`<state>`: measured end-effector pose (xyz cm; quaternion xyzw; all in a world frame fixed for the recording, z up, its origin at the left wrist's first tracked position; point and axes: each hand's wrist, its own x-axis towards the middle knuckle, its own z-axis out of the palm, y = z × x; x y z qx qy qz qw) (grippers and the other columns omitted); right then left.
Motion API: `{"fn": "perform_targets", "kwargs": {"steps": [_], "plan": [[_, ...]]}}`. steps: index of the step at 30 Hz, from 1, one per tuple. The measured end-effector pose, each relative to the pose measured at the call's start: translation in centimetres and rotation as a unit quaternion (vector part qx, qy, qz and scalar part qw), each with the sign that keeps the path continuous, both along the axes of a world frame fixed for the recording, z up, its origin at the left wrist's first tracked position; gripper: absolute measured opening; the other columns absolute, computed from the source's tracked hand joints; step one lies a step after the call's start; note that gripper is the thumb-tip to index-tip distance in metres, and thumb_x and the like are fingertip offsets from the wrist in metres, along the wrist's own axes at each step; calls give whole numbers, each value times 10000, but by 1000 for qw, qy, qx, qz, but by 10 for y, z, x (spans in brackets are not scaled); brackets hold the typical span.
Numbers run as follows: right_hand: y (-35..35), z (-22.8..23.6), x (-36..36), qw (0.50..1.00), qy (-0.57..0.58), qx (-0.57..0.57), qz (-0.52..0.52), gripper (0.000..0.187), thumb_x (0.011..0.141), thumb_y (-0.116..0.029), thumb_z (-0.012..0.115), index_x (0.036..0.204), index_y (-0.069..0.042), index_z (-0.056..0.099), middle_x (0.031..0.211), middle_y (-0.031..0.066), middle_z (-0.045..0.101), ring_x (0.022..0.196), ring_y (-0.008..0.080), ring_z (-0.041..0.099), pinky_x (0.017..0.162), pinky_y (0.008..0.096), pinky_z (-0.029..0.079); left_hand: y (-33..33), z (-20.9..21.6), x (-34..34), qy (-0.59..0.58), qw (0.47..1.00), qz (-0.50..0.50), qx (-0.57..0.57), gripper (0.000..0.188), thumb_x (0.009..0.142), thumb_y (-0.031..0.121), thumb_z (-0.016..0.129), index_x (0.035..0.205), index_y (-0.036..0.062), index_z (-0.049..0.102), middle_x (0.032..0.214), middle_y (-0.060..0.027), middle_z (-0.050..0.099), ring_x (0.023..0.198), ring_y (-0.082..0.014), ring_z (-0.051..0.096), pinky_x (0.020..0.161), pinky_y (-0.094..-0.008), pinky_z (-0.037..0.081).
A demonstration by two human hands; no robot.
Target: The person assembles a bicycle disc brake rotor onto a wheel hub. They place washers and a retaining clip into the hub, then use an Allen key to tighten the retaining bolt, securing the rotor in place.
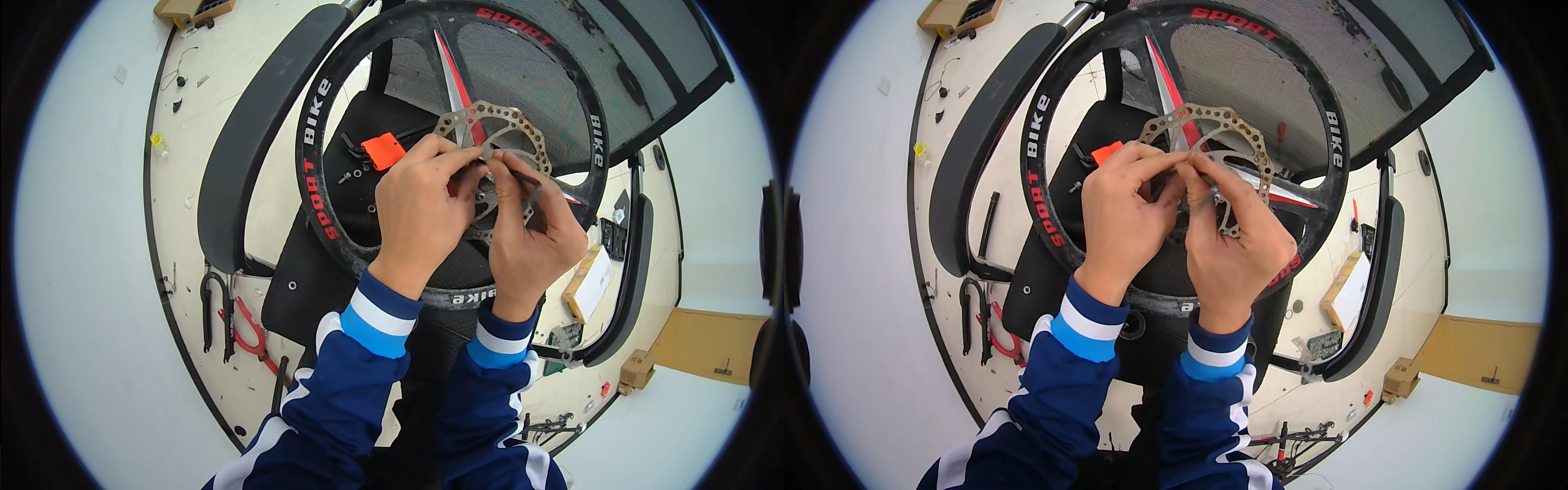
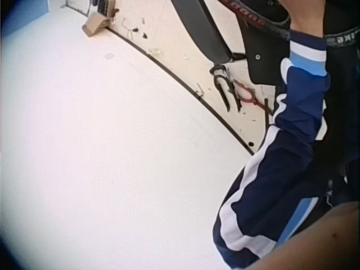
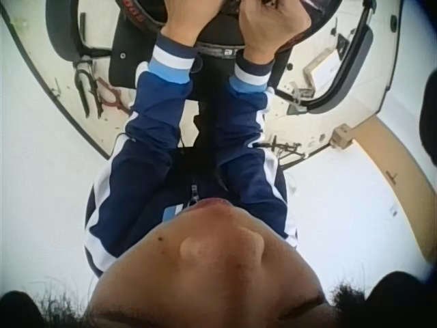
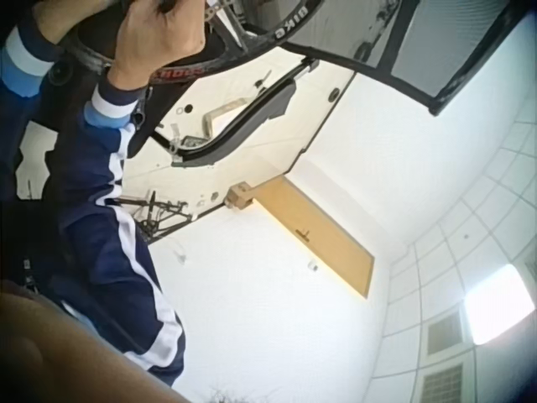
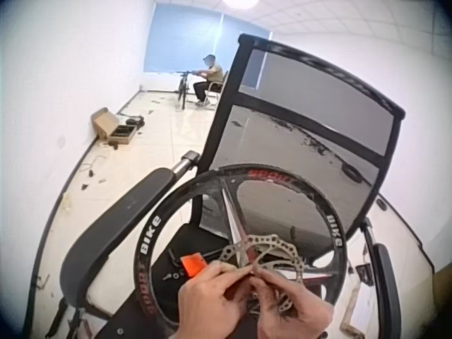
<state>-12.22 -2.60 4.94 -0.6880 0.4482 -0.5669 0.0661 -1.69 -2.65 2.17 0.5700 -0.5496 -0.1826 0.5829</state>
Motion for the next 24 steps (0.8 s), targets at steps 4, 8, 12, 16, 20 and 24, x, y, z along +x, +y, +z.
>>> {"fn": "perform_targets", "kwargs": {"steps": [4,8,12,16,20,24], "plan": [[2,-4,3,1000,-15,0,-26,195,822,3,806,1011,16,758,913,108,780,794,165,751,722,245,560,0,-1,-2,4,1000,9,-9,158,770,68,786,926,93,782,847,-32,667,719,-265,673,608,-364,515],[-5,-1,1,1000,-20,-4,22,235,832,9,788,1065,20,757,962,120,781,828,171,751,739,247,559,-2,0,-7,0,1000,17,-9,161,768,52,775,922,96,781,855,-27,667,725,-266,674,609,-365,515],[-4,3,1,997,7,21,67,265,852,21,762,1116,15,754,984,124,782,837,169,752,741,243,560,-1,0,-5,-5,1000,21,5,159,775,44,762,924,96,779,881,-23,669,740,-270,676,613,-368,518],[-1,2,-1,998,10,45,35,244,858,31,750,1101,17,757,960,119,784,820,165,757,732,237,565,0,1,-5,-7,1000,17,-2,144,771,47,763,910,86,771,892,-31,670,746,-270,677,617,-368,522],[-4,-3,0,999,-13,28,15,212,855,26,755,1067,24,762,941,124,784,806,165,758,733,232,565,-3,-6,-3,27,998,13,-50,193,732,-20,765,917,34,754,888,-55,678,617,-207,615,550,-300,469],[-6,3,2,999,-21,23,39,198,846,42,747,1042,23,769,956,135,781,846,176,758,772,251,566,-3,-6,-2,28,998,-2,-60,207,733,-51,750,933,3,744,898,-69,683,550,-184,597,523,-275,454]]}}
